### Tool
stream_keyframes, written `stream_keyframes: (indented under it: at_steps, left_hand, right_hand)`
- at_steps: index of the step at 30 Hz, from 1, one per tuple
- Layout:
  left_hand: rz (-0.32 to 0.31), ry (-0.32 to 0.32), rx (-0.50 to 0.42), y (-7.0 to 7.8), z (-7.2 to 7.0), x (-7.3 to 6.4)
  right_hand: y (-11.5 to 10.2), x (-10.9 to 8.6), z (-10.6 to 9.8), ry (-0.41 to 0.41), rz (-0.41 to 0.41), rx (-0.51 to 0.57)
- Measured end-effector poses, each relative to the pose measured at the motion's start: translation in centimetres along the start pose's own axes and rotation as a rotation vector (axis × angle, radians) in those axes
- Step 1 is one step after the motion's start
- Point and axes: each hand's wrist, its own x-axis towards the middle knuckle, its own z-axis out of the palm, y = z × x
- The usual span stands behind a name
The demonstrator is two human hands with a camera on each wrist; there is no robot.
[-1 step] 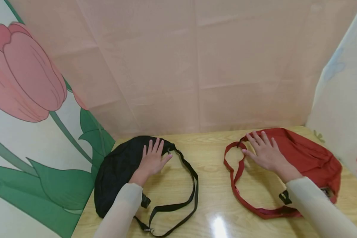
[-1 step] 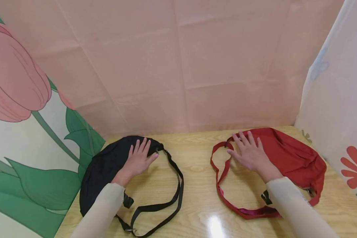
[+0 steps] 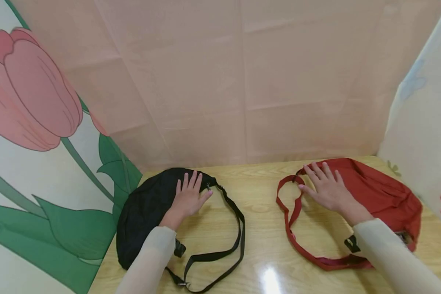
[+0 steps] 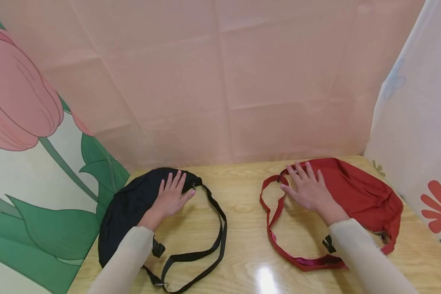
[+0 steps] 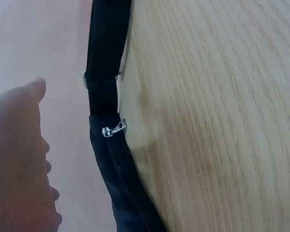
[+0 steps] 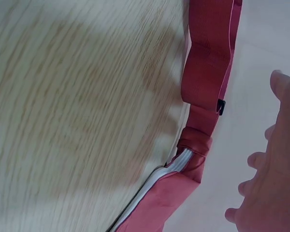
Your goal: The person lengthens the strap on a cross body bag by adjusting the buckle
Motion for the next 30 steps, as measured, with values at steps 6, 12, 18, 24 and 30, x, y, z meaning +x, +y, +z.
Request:
stream_keyframes:
  at_steps: [6,12,18,24,30]
  left_hand:
    - [0.000,0.006,-0.010,0.1,-0.1,0.0]
    - [-0.019,0.004,-0.047,0.7,-0.4,-0.4]
    - [-0.028,-0.018,-0.070,1.6,-0.6,-0.6]
    - [0.000,-0.031,-0.075,1.9,-0.5,-0.5]
    - [0.036,-0.033,-0.088,2.1,-0.4,-0.4]
  right_hand:
    - [-0.1,0.1,0.0,0.011,-0.009,0.022]
    - [-0.7,0.4,-0.1,0.014,-0.042,0.029]
    - [-1.6,0.9,-0.3,0.024,-0.076,0.021]
    - [-2.4,1.5,-0.4,0.025,-0.094,0.032]
    - [-3.3,2.0,-0.2,0.009,-0.115,0.047]
